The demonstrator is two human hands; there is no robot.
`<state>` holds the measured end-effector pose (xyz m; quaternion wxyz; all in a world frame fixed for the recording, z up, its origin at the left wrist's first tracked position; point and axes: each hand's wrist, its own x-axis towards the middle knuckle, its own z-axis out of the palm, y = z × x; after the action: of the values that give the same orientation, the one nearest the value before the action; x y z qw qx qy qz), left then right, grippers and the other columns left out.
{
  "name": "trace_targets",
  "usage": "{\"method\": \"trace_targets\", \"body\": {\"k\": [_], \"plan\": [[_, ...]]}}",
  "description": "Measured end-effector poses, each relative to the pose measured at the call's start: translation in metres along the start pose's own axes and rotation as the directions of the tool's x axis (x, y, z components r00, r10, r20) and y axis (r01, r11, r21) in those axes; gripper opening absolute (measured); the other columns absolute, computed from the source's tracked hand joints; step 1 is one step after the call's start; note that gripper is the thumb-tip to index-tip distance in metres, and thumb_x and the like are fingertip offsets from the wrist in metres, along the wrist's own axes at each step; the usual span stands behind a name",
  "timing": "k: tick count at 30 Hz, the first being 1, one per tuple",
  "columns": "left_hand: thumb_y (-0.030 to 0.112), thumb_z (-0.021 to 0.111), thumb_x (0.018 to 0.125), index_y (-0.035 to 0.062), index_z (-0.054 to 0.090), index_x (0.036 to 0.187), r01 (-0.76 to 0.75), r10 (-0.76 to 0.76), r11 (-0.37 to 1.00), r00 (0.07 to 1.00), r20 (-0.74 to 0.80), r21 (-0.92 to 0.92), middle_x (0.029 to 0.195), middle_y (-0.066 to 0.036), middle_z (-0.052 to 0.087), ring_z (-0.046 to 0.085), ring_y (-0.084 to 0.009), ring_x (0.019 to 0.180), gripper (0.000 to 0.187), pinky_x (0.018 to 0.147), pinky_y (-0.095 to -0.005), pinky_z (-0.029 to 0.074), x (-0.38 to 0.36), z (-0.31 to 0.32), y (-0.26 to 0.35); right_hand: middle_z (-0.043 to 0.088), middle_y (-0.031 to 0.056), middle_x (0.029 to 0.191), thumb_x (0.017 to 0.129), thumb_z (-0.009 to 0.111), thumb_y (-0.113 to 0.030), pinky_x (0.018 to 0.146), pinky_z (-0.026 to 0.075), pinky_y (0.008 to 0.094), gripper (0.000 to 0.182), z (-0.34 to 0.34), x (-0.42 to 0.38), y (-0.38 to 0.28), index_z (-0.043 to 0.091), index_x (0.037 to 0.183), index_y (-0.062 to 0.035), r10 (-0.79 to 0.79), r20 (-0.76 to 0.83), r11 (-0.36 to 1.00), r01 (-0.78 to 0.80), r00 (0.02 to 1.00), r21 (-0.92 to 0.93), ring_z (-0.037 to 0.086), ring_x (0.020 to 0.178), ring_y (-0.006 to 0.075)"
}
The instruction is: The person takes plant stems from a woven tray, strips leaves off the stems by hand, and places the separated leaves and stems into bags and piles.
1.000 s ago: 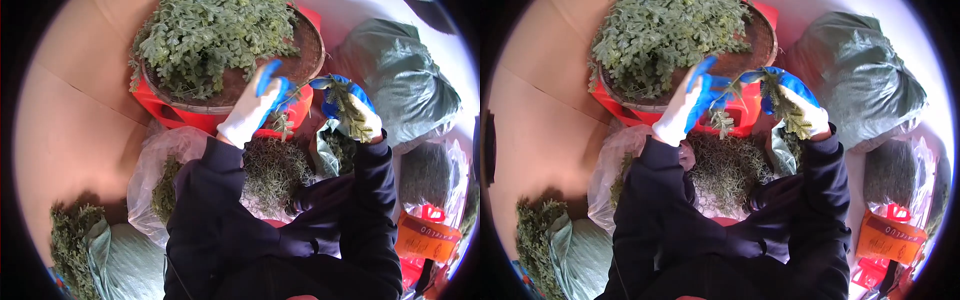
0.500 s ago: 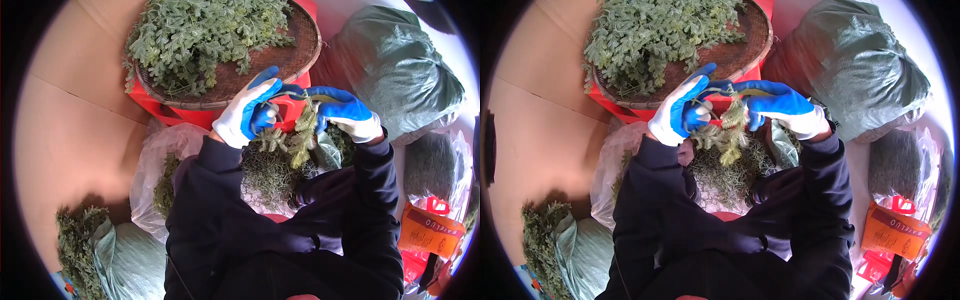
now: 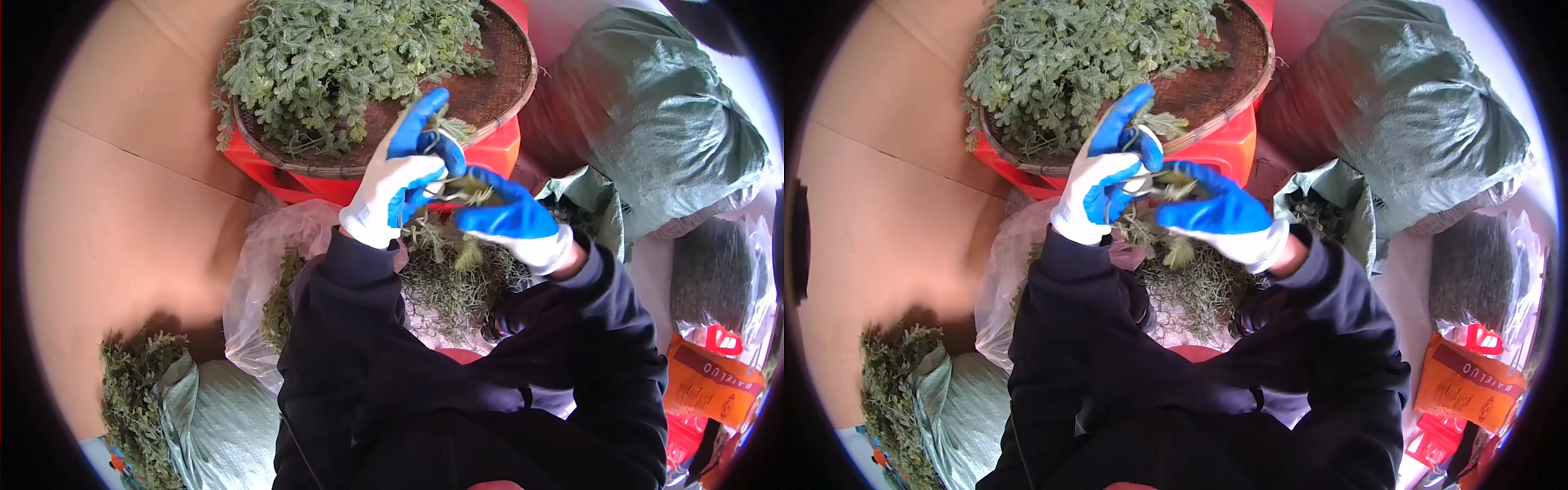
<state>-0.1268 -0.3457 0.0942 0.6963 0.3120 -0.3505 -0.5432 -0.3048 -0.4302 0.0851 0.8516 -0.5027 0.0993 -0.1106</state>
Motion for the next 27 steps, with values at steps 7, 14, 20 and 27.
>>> {"method": "trace_targets", "body": {"k": [7,14,20,27], "plan": [[0.005,0.048,0.082,0.0068,0.026,0.147,-0.341,0.346,0.938,0.923,-0.167,0.056,0.091,-0.018,0.062,0.062,-0.0282,0.081,0.068,0.075,-0.0412,0.052,0.002,-0.015,0.001,0.064,0.0020,0.096,0.093,0.063,-0.016,0.081,0.047,0.0252,0.046,-0.003,-0.011,-0.019,0.049,0.134,-0.0009,0.056,0.045,0.882,-0.028,0.997,-0.471,0.057,0.087,0.0079],[0.009,0.052,0.091,0.0192,0.017,0.148,-0.188,0.121,0.944,0.962,-0.245,-0.272,0.124,-0.025,0.052,0.057,-0.0493,0.106,0.068,0.088,-0.0667,0.048,-0.002,-0.013,-0.002,0.065,0.0113,0.109,0.098,0.054,-0.020,0.088,0.049,0.0306,0.036,-0.048,-0.005,-0.008,0.053,0.124,0.0041,-0.063,0.002,0.974,0.062,0.998,-0.219,0.063,0.096,0.0166],[0.010,0.047,0.095,0.0186,0.001,0.148,-0.030,0.040,0.999,0.886,-0.461,0.029,0.120,-0.024,0.052,0.063,-0.0395,0.095,0.071,0.074,-0.0501,0.059,-0.005,-0.010,0.004,0.064,0.0163,0.115,0.095,0.054,-0.017,0.090,0.048,0.0336,0.032,-0.053,-0.003,-0.020,0.056,0.119,0.0041,0.152,-0.124,0.974,-0.127,0.981,0.188,0.063,0.103,0.0241],[0.005,0.047,0.095,0.0071,0.025,0.133,-0.063,-0.064,0.970,0.865,-0.498,-0.234,0.118,-0.026,0.055,0.062,-0.0441,0.101,0.044,0.078,-0.0465,0.060,-0.004,-0.014,-0.002,0.062,0.0185,0.119,0.095,0.055,-0.025,0.094,0.047,0.0342,0.036,-0.055,0.003,-0.001,0.059,0.115,0.0051,0.005,0.170,0.999,0.004,0.985,-0.053,0.062,0.105,0.0255]]}}
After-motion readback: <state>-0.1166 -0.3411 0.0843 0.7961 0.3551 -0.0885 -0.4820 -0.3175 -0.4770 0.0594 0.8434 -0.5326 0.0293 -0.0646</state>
